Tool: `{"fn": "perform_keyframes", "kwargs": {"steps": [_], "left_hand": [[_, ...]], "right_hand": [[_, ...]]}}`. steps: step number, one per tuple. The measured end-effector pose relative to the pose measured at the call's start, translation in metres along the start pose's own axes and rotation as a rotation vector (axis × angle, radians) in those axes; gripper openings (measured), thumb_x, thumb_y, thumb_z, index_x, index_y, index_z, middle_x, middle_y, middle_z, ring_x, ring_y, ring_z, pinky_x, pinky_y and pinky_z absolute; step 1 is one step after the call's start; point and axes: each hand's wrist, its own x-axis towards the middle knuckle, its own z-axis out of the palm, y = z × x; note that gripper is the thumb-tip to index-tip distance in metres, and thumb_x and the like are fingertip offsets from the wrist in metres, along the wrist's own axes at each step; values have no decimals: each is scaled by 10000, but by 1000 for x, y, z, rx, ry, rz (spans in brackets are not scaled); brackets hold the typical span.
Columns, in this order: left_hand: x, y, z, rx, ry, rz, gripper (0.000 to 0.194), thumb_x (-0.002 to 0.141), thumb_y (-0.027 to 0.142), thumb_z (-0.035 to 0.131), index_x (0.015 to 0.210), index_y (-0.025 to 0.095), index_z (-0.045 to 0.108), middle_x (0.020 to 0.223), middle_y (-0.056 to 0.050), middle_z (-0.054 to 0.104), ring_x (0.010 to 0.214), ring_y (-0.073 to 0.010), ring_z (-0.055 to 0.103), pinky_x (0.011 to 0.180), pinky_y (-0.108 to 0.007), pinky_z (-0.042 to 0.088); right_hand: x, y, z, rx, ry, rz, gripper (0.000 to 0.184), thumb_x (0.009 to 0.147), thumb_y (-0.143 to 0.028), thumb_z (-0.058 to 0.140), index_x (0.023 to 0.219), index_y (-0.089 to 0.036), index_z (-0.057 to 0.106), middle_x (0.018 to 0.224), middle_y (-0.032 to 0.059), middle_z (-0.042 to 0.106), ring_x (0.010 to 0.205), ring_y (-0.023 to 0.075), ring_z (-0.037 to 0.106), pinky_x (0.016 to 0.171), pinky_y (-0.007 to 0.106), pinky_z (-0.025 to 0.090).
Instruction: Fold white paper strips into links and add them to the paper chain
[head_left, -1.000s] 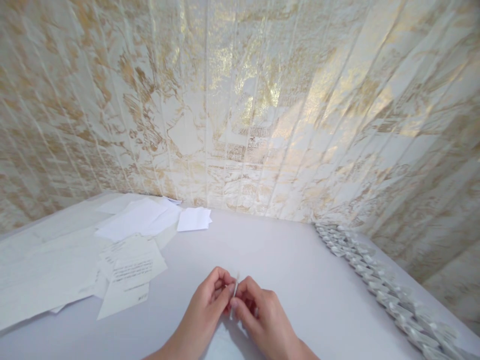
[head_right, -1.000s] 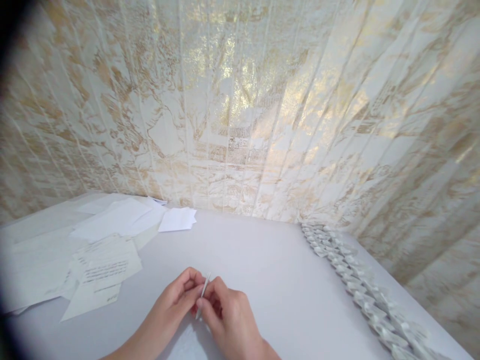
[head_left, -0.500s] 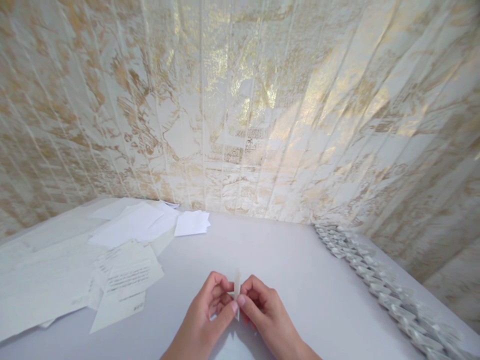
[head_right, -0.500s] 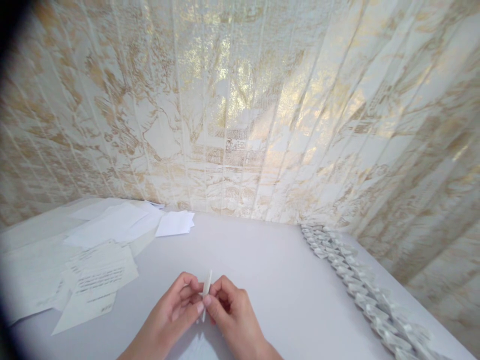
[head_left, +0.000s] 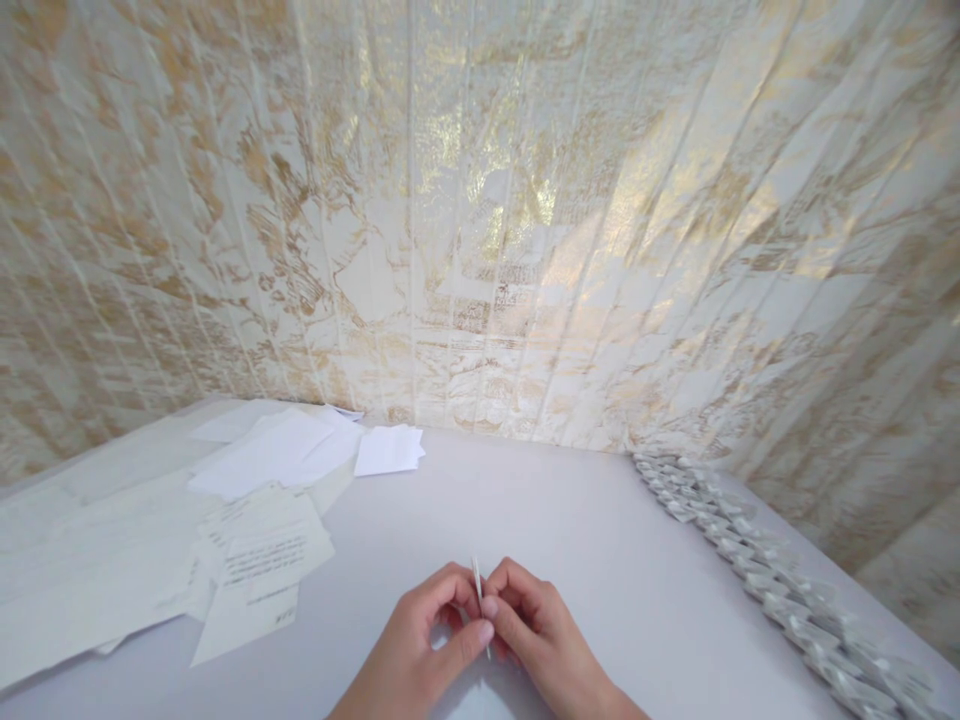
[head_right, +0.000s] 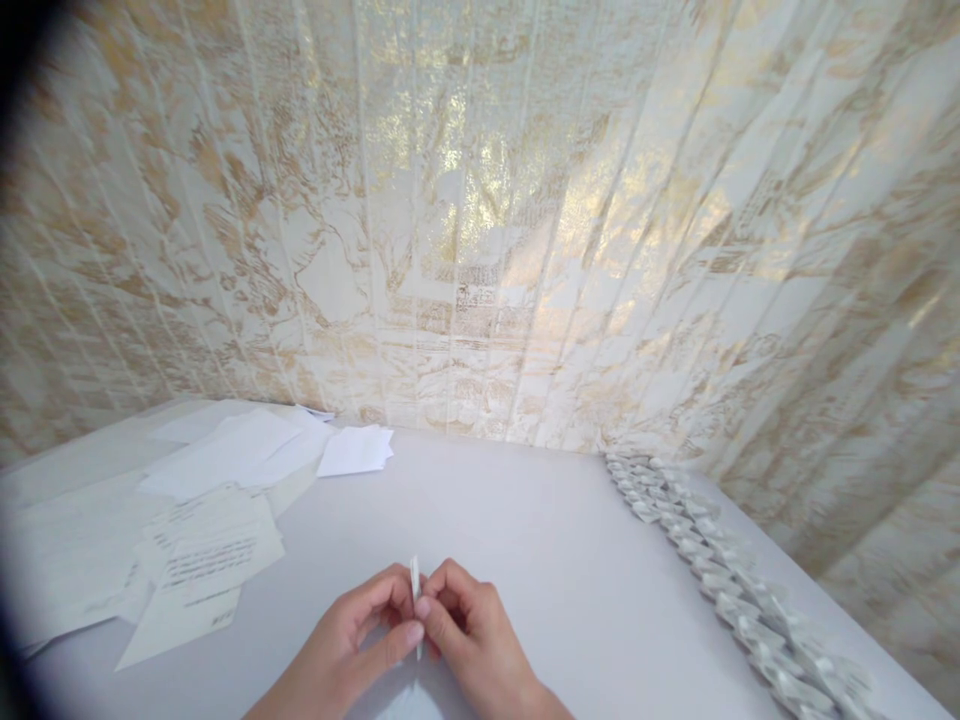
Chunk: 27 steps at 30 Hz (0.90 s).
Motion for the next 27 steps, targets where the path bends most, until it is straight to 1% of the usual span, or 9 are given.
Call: {"fn": "perform_keyframes", "kwargs": {"steps": [3,6,9,12,16,20,24,27], "left_hand": [[0,-4,0,5,12,-2,245,880,384,637,739,194,570,789,19,576,774,-167,526,731,-258,382],[1,-6,-1,-39,10,-13,218,866,352,656,744,192,573,789,13,587,790,-177,555,747,-270,398],[2,-7,-1,-119,-11,-31,212,863,361,651,770,188,569,790,-2,606,808,-199,592,766,-296,422],[3,-6,-1,-123,-8,-54,203,868,357,646,787,187,570,785,-9,625,805,-201,602,772,-302,426],[2,-4,-1,-120,-1,-50,210,857,352,667,773,188,567,780,-8,637,804,-199,608,764,-292,427],[1,-3,0,-143,-24,-41,224,869,365,662,773,190,560,780,-6,648,798,-199,625,769,-292,433],[1,-3,-1,-68,10,-29,237,895,378,626,766,185,582,774,9,614,780,-177,587,743,-266,419],[2,-4,-2,-52,9,-25,255,912,403,602,777,188,579,780,5,618,787,-181,588,756,-276,420]], "right_hand": [[-1,-1,0,-13,8,-8,406,890,-578,586,778,-201,488,561,-76,456,501,85,376,497,209,284],[-1,-2,0,-22,7,-11,392,889,-582,585,839,-205,493,556,-86,459,492,85,383,490,202,289],[-2,-2,-1,-40,7,-7,386,907,-585,554,896,-202,505,556,-90,460,485,86,382,484,198,290],[-2,-2,-2,-52,0,-14,383,916,-578,545,918,-196,510,572,-83,480,492,86,397,490,197,305],[-2,-2,-2,-68,2,-12,396,906,-584,557,921,-192,510,574,-79,492,496,88,412,491,195,317],[-1,-1,-2,-92,1,8,424,903,-616,532,908,-192,509,559,-78,501,469,84,405,473,193,313],[-2,-1,-2,-105,5,1,427,896,-628,534,895,-201,509,548,-86,485,466,81,401,471,189,315],[-2,-1,-2,-79,15,-4,414,894,-613,556,894,-201,516,541,-86,483,460,79,403,465,186,318]]}}
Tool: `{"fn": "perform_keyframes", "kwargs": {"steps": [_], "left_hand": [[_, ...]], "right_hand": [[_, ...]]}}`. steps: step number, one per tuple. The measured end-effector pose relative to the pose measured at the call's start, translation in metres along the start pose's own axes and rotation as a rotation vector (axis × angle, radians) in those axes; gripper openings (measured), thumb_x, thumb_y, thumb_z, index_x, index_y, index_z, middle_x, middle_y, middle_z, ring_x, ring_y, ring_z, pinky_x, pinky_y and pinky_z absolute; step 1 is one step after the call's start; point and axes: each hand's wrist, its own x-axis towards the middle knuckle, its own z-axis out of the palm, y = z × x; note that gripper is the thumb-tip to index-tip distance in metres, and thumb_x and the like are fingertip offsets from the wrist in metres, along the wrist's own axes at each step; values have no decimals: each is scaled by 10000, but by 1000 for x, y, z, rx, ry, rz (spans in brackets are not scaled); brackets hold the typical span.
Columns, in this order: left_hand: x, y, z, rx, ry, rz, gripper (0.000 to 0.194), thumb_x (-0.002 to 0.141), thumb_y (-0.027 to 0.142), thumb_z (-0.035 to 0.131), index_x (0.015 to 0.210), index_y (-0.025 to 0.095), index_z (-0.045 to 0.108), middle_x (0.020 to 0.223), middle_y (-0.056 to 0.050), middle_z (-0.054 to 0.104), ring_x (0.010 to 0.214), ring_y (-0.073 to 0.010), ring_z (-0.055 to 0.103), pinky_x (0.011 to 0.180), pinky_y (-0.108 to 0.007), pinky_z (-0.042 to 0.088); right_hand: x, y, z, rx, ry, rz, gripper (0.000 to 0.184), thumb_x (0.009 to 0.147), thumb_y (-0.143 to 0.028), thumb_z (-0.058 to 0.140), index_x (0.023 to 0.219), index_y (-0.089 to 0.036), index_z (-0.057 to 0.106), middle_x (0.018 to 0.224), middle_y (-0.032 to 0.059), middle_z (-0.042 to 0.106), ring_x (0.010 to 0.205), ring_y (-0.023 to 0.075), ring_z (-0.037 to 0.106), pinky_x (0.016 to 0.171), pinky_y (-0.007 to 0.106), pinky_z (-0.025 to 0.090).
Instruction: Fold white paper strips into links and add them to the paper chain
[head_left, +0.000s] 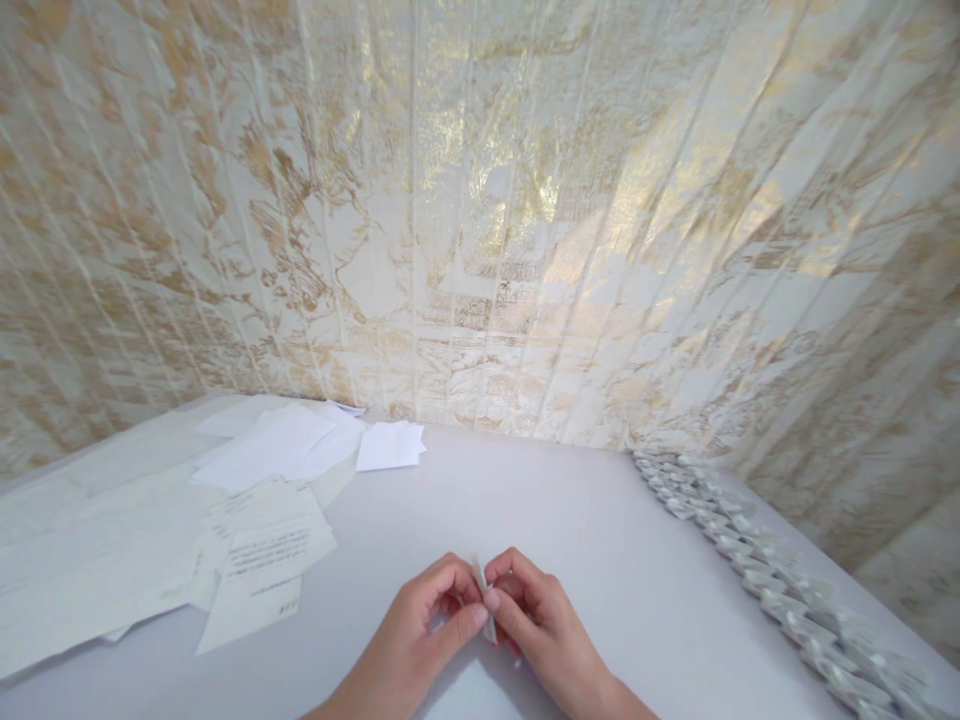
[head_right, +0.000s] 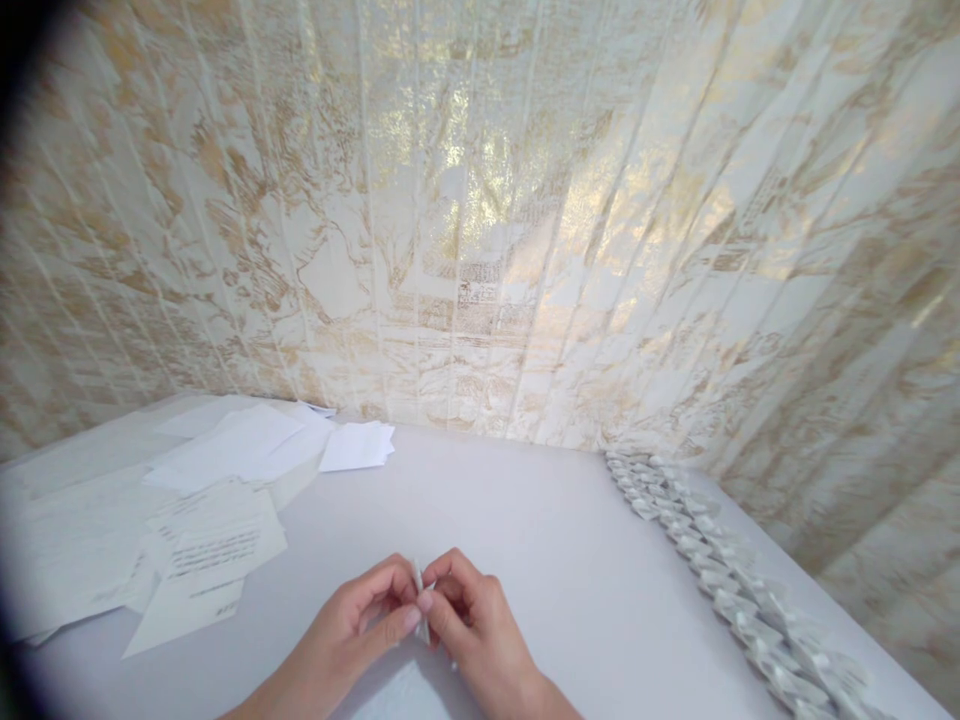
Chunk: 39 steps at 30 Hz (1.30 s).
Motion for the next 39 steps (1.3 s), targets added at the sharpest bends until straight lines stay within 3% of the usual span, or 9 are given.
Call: {"fn": "perform_keyframes", "kwargs": {"steps": [6,13,31,39], "left_hand": [[-1,4,4,-133,-57,24,255,902,386,640,770,190,545,753,-7,650,787,-216,670,799,-333,456],[-3,7,8,-198,-60,32,260,874,341,682,750,203,499,690,0,666,708,-219,689,725,-338,487],[0,6,6,-258,-90,42,273,896,399,659,780,191,525,716,-26,672,757,-226,685,766,-365,499],[-1,4,4,-193,-51,21,234,911,369,640,801,183,550,719,-24,669,748,-215,675,780,-358,480]], "right_hand": [[1,-1,1,187,-50,27,447,851,-630,616,892,-199,500,536,-72,544,422,70,411,433,179,321],[0,1,3,274,-83,49,460,821,-621,663,887,-201,485,543,-50,611,371,65,451,403,167,341],[5,4,1,265,-58,49,468,812,-627,670,887,-195,504,528,-54,603,380,71,463,407,172,336],[4,3,4,238,-32,55,459,842,-624,636,926,-199,485,546,-59,600,398,67,448,422,171,334]]}}
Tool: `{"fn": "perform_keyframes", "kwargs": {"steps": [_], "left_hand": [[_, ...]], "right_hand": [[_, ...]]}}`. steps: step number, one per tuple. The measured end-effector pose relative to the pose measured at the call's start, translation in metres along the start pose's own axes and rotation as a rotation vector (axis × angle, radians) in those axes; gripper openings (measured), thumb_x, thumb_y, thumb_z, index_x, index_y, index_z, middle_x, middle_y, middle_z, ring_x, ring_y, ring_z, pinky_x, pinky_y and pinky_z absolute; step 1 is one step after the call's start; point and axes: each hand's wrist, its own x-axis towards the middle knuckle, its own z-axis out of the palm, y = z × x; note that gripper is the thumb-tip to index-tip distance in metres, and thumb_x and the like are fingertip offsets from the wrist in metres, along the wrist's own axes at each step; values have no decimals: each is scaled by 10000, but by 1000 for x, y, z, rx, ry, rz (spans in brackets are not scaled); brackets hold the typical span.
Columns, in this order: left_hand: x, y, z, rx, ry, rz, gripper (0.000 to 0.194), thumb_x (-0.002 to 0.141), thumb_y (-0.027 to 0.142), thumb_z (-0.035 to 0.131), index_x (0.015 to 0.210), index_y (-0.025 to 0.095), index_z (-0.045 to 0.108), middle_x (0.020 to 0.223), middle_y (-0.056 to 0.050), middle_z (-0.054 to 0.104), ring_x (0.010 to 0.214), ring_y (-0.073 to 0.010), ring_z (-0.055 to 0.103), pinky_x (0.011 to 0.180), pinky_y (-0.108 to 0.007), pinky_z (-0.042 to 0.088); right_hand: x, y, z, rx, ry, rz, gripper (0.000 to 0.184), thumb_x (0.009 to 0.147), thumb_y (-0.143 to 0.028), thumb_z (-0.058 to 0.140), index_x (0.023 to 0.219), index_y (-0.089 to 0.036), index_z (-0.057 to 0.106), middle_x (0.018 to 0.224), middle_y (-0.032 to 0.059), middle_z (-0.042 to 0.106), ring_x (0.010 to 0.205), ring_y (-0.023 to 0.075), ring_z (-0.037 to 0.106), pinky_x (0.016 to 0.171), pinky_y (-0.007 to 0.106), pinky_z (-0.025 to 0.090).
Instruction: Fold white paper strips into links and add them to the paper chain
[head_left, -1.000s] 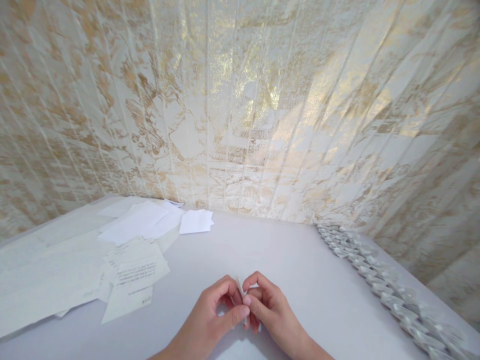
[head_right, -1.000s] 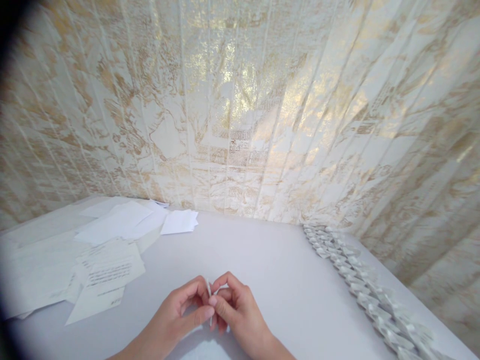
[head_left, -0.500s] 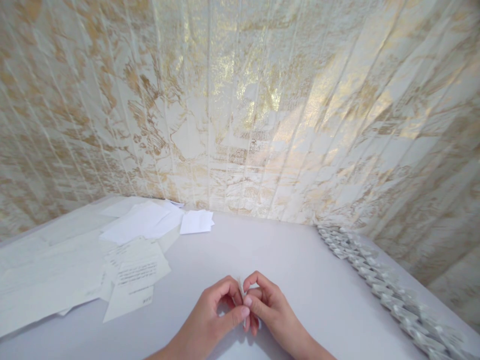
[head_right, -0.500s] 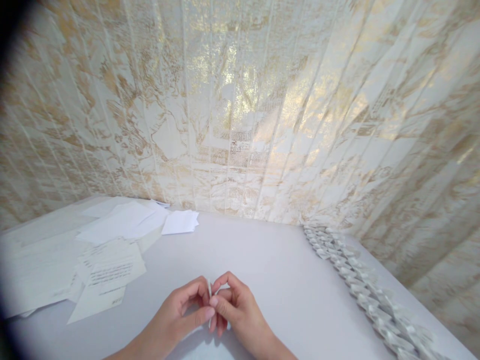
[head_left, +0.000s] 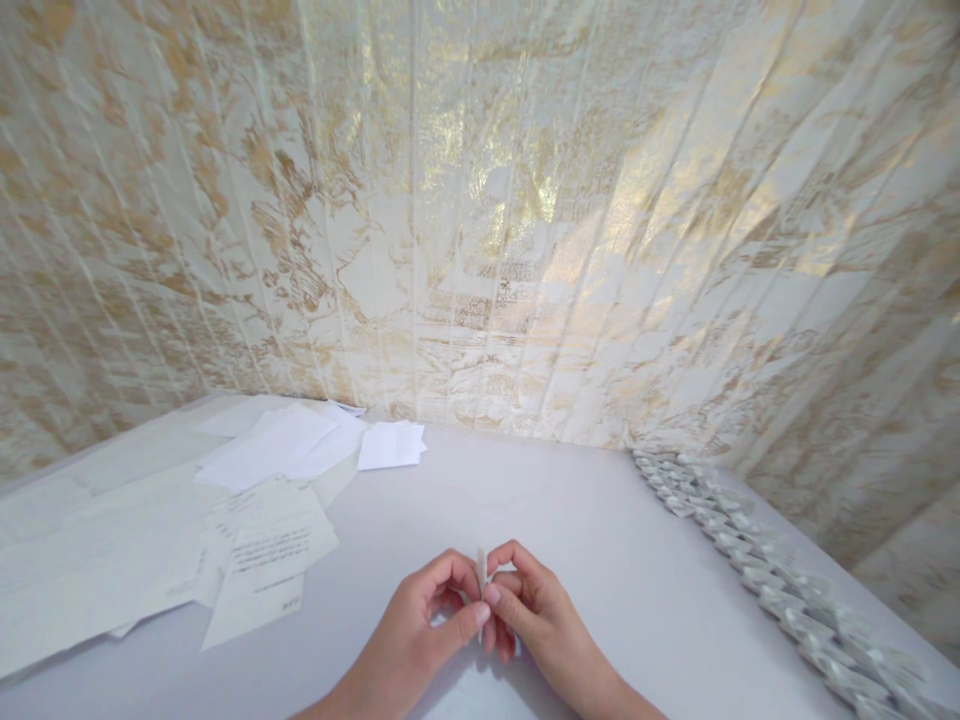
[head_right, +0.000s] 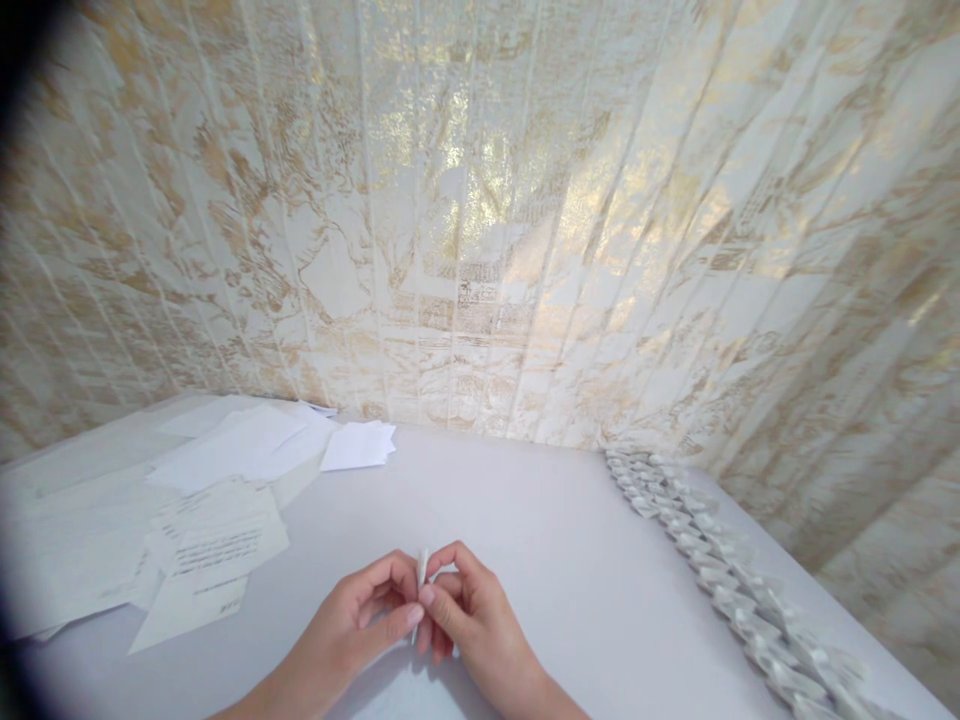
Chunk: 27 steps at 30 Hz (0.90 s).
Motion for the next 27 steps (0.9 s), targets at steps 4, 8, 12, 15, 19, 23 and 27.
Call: {"fn": "perform_keyframes", "kwargs": {"steps": [4,8,12,15,19,23,27], "left_hand": [[1,-2,-1,14,12,-4,240,908,382,640,806,183,550,719,-29,679,753,-216,674,789,-354,472],[2,-5,-3,6,17,-9,242,900,386,636,803,190,533,702,-24,673,729,-219,677,760,-344,473],[-1,-5,-4,116,117,-41,185,867,330,639,787,192,545,733,-8,643,738,-191,627,747,-305,446],[-3,-5,-3,190,151,-66,121,839,277,634,781,187,578,756,4,612,759,-178,582,743,-281,429],[-2,-6,-3,118,155,-72,122,845,286,621,787,189,574,724,13,615,731,-175,584,708,-274,426],[3,-5,-5,37,152,-64,153,864,323,611,813,185,569,742,-10,651,730,-186,608,700,-285,432],[4,-4,-4,-7,132,-68,186,857,351,628,802,183,569,744,-22,662,756,-202,628,726,-305,448]], "right_hand": [[-1,-1,1,-17,5,4,458,840,-631,632,922,-205,484,550,-62,591,406,72,446,433,178,339],[-1,-1,0,-31,6,0,455,853,-635,610,934,-206,481,557,-60,589,414,77,442,440,183,341],[-2,-3,1,-136,69,-11,456,896,-647,522,922,-191,509,546,-69,542,434,83,431,458,191,339],[-3,-5,2,-224,89,-30,417,899,-597,557,863,-183,530,524,-85,482,455,79,414,475,192,316],[-4,-7,2,-184,107,-39,410,914,-584,548,836,-181,539,536,-73,495,461,78,412,467,195,304],[-3,-6,1,-63,108,-39,451,897,-634,541,871,-184,529,546,-53,549,437,79,413,451,198,326],[-1,-4,-1,-30,82,-25,449,860,-624,609,871,-183,526,537,-58,552,419,69,401,428,184,309]]}}
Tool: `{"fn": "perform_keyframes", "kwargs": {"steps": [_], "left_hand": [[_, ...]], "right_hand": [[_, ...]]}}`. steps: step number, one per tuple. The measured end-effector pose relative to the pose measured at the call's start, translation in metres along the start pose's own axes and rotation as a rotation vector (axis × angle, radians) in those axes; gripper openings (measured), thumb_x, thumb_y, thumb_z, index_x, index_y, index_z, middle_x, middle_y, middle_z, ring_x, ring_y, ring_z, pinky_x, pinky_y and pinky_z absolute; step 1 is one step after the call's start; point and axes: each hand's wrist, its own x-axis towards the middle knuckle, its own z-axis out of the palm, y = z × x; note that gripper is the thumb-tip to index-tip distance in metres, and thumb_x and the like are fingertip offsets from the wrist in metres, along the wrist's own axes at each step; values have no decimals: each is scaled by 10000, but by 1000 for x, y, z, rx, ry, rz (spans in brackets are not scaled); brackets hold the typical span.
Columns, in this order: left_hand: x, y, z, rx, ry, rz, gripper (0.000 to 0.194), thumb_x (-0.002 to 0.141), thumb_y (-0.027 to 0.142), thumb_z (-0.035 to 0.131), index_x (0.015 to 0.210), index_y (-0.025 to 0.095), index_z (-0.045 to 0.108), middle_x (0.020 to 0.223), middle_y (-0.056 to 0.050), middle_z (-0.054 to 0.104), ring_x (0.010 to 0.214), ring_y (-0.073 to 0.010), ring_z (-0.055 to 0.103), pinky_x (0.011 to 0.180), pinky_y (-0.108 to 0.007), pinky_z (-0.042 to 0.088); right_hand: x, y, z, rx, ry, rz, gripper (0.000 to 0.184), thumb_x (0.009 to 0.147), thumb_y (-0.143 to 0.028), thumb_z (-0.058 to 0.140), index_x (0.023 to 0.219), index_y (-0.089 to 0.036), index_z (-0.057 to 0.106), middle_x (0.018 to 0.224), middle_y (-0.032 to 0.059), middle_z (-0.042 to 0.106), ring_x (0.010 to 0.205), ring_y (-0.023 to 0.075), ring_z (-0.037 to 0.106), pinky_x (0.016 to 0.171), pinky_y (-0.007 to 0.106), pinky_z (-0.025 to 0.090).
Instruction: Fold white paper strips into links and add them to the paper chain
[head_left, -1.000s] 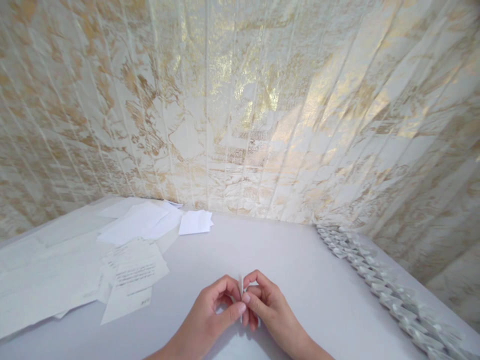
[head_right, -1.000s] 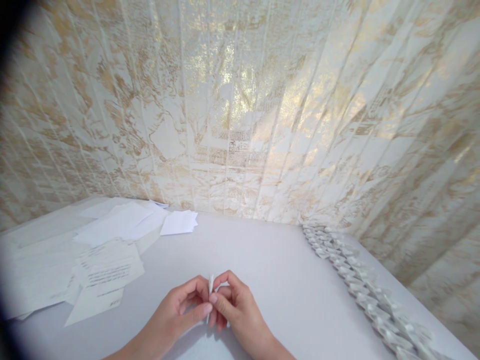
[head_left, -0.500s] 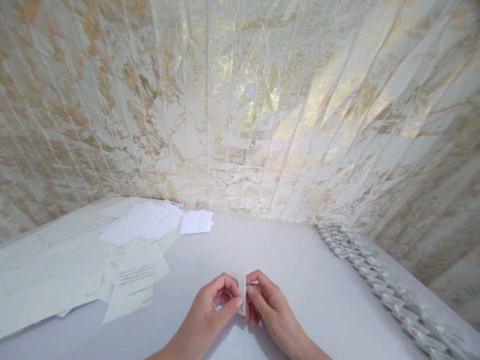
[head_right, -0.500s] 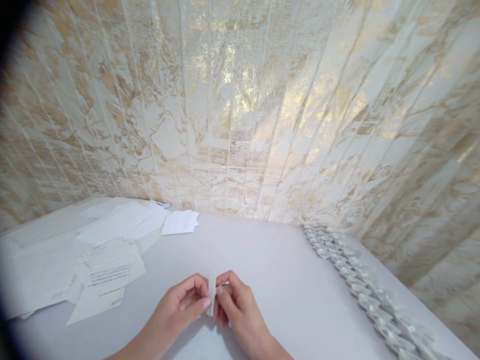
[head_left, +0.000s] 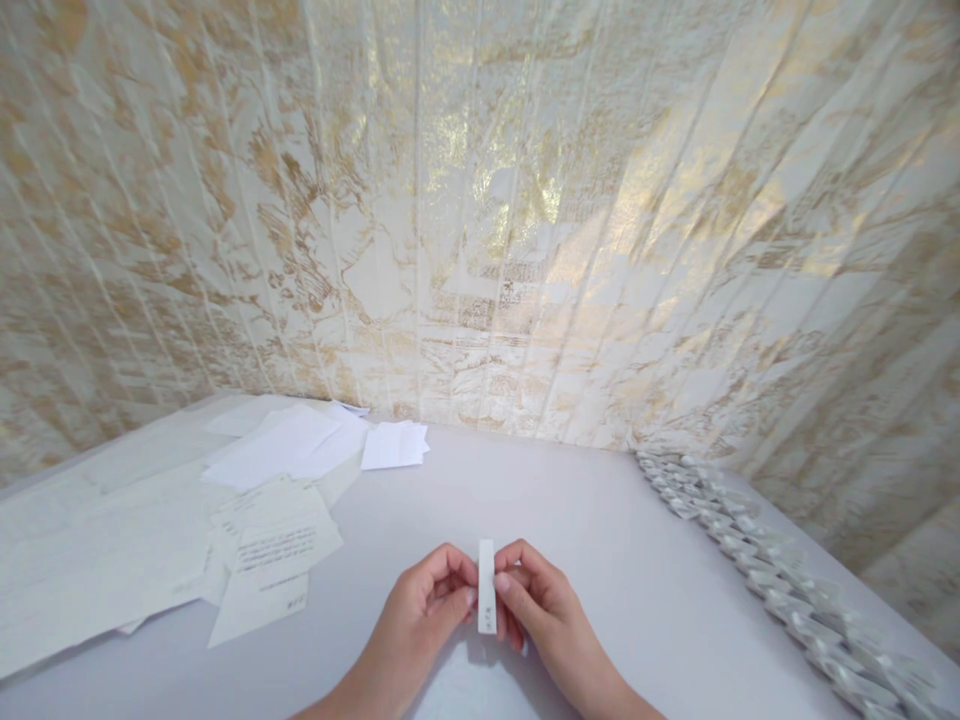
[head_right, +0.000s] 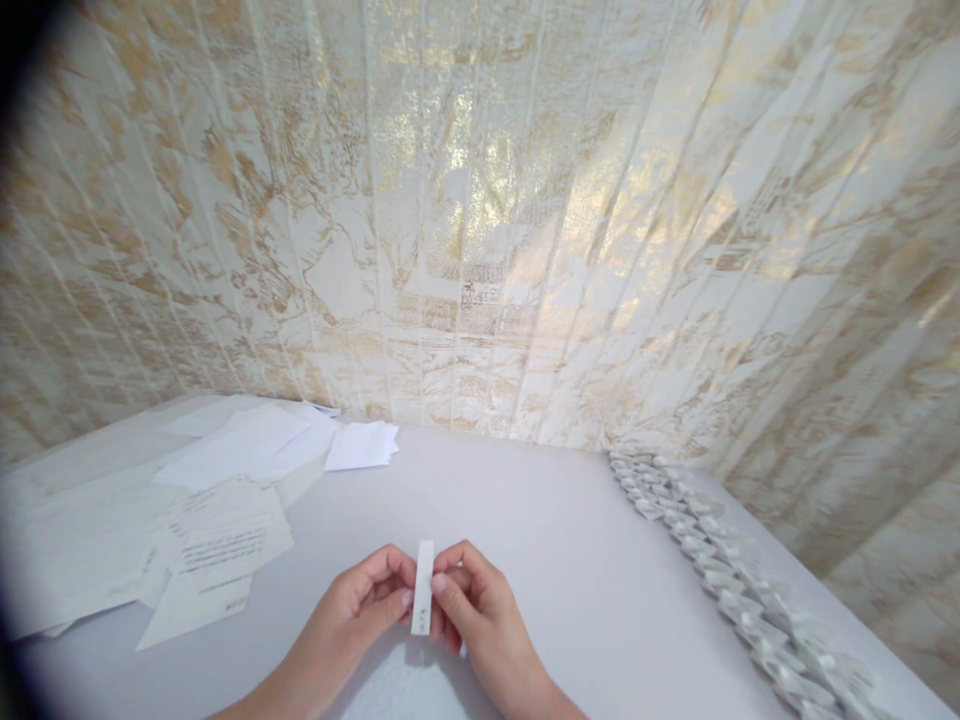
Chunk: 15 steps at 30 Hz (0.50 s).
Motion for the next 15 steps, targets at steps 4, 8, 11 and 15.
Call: {"fn": "perform_keyframes", "kwargs": {"steps": [4,8,11,15], "left_hand": [[-2,0,2,-14,8,6,263,856,425,654,802,182,570,735,-23,668,750,-206,639,726,-306,458],[-3,0,1,-27,23,-1,299,861,463,667,818,181,577,734,-17,671,735,-191,643,709,-288,451],[-2,1,1,-24,71,-16,328,801,468,733,788,184,569,695,22,622,679,-155,604,658,-258,430],[2,-1,1,-103,85,-42,395,734,494,783,776,197,526,678,50,590,627,-128,570,620,-245,409]], "right_hand": [[1,1,0,-27,10,7,468,848,-638,615,885,-178,539,528,-68,540,409,62,392,415,174,301],[2,2,1,-13,3,10,468,843,-641,621,880,-184,529,525,-69,542,405,57,384,413,170,300],[2,3,1,20,-24,14,470,835,-640,633,880,-186,520,528,-59,565,398,58,398,411,171,310],[1,4,0,66,-47,23,476,826,-639,646,880,-182,526,533,-46,591,386,58,417,411,171,323]]}}
